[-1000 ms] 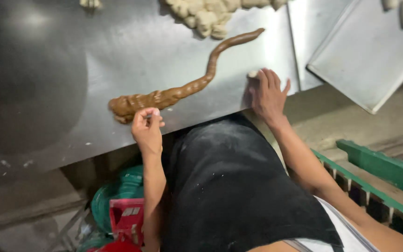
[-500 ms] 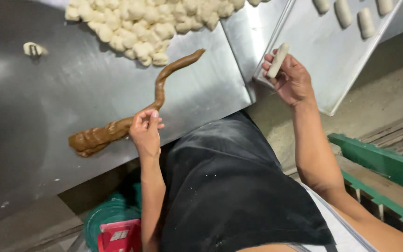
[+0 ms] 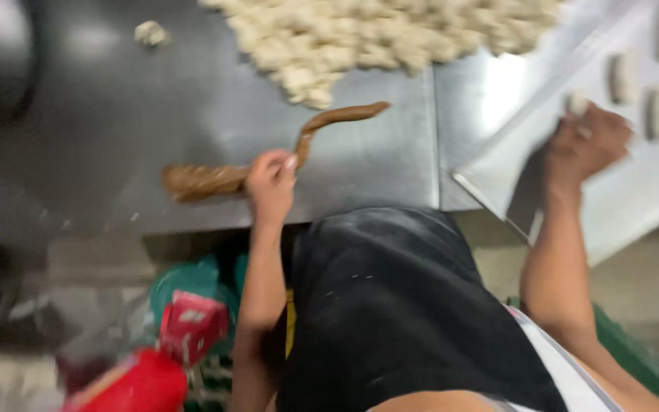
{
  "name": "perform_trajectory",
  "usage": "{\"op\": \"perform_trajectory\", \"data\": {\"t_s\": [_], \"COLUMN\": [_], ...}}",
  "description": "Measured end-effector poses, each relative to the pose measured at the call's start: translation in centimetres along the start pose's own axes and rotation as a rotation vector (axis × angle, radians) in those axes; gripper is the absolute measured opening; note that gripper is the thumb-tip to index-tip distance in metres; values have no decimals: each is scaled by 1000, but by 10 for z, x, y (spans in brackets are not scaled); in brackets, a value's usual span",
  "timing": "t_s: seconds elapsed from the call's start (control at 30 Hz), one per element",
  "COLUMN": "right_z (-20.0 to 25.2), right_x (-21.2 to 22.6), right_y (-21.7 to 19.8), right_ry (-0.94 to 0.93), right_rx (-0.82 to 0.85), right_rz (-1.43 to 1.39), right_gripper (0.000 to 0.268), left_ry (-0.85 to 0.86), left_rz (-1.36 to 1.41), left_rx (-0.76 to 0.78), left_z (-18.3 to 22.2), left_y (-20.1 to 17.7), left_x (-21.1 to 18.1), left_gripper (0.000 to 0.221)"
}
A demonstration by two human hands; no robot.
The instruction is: The recorder is wrapping a piece of white dough around a log of brown dough and rolling it into a cylindrical shape before placing it on a baking tray.
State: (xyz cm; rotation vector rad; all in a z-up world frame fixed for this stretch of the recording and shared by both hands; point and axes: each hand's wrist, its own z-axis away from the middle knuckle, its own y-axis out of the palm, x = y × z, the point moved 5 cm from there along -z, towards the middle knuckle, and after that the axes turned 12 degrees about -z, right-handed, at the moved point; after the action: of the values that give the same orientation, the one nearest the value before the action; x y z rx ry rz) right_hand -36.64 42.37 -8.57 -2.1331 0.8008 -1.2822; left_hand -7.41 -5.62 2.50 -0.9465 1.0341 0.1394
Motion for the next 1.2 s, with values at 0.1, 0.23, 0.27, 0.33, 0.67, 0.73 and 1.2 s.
{"op": "perform_trajectory", "data": {"t_s": [0.1, 0.23, 0.27, 0.33, 0.67, 0.73, 1.2], "right_z": [10, 20, 23, 31, 60, 56, 1], "right_x": [7, 31, 39, 52, 153, 178, 271], "right_y": [-17, -51, -57, -65, -13, 17, 154], "right_ry": [-89, -54, -28, -2, 11, -44, -718], "right_rx": [-60, -22, -3, 6, 62, 118, 511], "right_rz": [-47, -149, -197, -241, -459, -526, -502], "right_gripper": [45, 37, 35, 34, 21, 23, 26], "left_ry": [346, 385, 336, 296, 121, 181, -172], "left_rz": [-233, -355, -447, -533, -76, 138, 728], "left_rx": [-141, -203, -223, -242, 51, 63, -218], "left_z": [-45, -121, -139, -161, -120, -79, 96], "left_y": [1, 26, 32, 39, -9, -45, -98], "left_x": [-26, -33, -32, -42, -59, -74, 76], "left_gripper": [12, 11, 9, 10, 10, 9, 35]}}
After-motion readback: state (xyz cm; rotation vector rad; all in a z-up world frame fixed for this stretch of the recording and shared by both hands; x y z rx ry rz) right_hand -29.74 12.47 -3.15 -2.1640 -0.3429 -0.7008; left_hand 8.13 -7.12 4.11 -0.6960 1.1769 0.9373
